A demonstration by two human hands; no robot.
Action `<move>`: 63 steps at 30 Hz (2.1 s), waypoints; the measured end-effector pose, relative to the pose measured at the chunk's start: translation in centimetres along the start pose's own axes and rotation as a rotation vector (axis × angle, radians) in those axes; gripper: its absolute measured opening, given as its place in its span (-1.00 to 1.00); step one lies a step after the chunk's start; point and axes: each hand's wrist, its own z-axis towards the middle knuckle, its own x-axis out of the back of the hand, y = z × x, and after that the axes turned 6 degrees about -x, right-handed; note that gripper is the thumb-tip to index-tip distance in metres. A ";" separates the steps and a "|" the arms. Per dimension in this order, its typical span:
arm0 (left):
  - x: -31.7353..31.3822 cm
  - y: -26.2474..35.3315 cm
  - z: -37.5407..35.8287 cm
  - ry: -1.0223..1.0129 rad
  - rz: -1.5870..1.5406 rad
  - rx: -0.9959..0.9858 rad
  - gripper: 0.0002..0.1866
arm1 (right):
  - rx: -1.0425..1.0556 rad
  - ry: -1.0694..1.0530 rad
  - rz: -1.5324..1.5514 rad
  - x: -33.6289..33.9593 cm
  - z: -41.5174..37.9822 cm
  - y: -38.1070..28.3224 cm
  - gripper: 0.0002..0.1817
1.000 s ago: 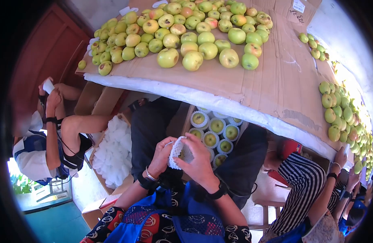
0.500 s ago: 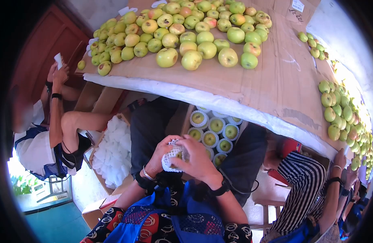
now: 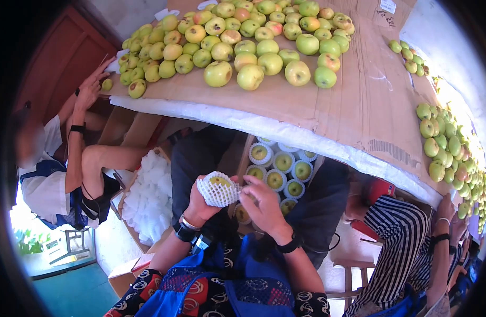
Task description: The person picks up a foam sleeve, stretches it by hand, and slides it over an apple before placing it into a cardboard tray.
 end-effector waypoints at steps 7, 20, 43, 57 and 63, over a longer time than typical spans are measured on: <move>2.2 -1.7 0.8 0.276 0.233 -0.229 -0.72 | 0.109 -0.007 -0.232 -0.8 0.3 -1.1 -0.62; 2.7 -1.9 1.1 0.153 0.171 -0.266 -0.67 | 0.401 0.166 -0.473 -2.8 0.7 -1.0 -0.77; -1.8 -0.6 -0.5 -0.085 0.268 -0.083 -0.57 | 0.052 0.223 -0.138 -2.6 0.5 -1.0 0.03; -1.6 -1.8 -0.9 -0.023 0.272 -0.018 -0.55 | 0.181 0.115 -0.078 -1.1 0.4 -0.2 -0.08; -1.3 -3.6 -0.1 -0.003 0.334 -0.152 -0.57 | -0.116 0.196 0.491 -3.9 0.4 1.1 -0.50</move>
